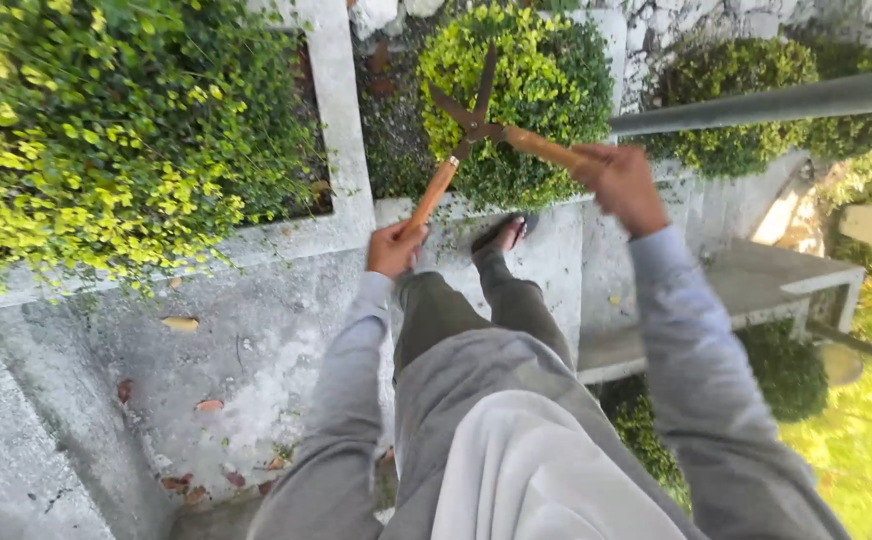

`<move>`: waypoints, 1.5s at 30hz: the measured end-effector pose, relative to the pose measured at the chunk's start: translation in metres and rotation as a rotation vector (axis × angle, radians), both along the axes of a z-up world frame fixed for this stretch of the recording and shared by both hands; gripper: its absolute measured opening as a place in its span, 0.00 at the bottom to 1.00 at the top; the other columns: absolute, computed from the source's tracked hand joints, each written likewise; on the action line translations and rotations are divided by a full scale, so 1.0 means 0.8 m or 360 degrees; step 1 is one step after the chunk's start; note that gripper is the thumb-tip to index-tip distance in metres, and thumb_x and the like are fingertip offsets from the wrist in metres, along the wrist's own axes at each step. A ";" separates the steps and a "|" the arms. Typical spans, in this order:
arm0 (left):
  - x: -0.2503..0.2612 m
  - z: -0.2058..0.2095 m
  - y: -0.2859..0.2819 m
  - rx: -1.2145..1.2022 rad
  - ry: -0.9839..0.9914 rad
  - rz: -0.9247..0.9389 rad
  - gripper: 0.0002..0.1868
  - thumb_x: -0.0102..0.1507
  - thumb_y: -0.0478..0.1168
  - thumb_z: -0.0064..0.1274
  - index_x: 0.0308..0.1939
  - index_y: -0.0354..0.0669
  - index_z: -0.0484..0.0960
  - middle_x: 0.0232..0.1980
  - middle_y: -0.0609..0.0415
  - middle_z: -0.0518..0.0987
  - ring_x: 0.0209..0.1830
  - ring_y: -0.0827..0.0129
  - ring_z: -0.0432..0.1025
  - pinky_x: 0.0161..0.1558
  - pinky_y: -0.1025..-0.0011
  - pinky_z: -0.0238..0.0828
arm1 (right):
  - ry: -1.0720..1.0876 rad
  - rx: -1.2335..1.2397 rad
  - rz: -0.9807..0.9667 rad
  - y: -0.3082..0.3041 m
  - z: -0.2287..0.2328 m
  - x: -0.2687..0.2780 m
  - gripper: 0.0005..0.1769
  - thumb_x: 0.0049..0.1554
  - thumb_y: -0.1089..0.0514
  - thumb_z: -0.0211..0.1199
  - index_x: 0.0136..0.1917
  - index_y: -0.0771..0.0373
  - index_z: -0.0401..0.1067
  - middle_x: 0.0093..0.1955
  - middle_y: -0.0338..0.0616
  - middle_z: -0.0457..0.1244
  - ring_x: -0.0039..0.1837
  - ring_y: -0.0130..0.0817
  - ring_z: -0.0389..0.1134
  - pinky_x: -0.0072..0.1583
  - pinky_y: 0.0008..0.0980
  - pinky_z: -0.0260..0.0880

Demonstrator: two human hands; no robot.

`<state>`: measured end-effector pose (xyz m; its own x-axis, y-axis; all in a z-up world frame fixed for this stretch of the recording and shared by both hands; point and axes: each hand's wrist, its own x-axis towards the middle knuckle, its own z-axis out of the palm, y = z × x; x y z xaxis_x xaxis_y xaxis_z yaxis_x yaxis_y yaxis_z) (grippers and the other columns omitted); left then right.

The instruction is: Trimming and shaping small bushes using long-handled hedge shears in an outdoor garden.

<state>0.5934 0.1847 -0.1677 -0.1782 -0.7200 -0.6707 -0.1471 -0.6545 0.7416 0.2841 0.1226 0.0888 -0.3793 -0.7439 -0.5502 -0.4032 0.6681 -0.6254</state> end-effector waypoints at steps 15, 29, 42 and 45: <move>-0.007 0.077 -0.087 0.0458 0.0230 0.0304 0.23 0.63 0.38 0.59 0.63 0.43 0.82 0.16 0.55 0.71 0.06 0.77 0.53 0.09 0.77 0.48 | 0.0174 0.0179 0.0420 -0.137 0.004 0.079 0.36 0.60 0.36 0.72 0.24 0.54 0.59 0.22 0.29 0.43 0.26 0.24 0.38 0.33 0.31 0.40; -0.049 0.049 -0.067 0.0588 0.0455 0.0697 0.24 0.62 0.38 0.62 0.63 0.42 0.82 0.17 0.56 0.71 0.09 0.78 0.57 0.10 0.80 0.51 | 0.0517 0.0062 0.0719 -0.123 -0.092 0.081 0.20 0.67 0.48 0.63 0.35 0.57 0.71 0.26 0.33 0.58 0.27 0.25 0.53 0.33 0.27 0.52; -0.095 0.037 0.019 0.0512 0.0331 0.0742 0.29 0.66 0.46 0.61 0.70 0.42 0.74 0.19 0.49 0.76 0.08 0.67 0.65 0.10 0.70 0.56 | 0.0229 -0.0079 0.0719 -0.028 -0.003 0.129 0.21 0.68 0.63 0.48 0.72 0.73 0.64 0.37 0.64 0.66 0.34 0.47 0.69 0.40 0.39 0.68; -0.053 -0.002 0.063 0.0387 0.0362 0.0575 0.32 0.64 0.47 0.64 0.69 0.42 0.73 0.20 0.48 0.76 0.12 0.68 0.68 0.13 0.74 0.62 | 0.0133 0.0122 0.0398 -0.021 0.011 0.057 0.21 0.68 0.59 0.54 0.73 0.64 0.66 0.54 0.56 0.69 0.31 0.24 0.59 0.33 0.21 0.61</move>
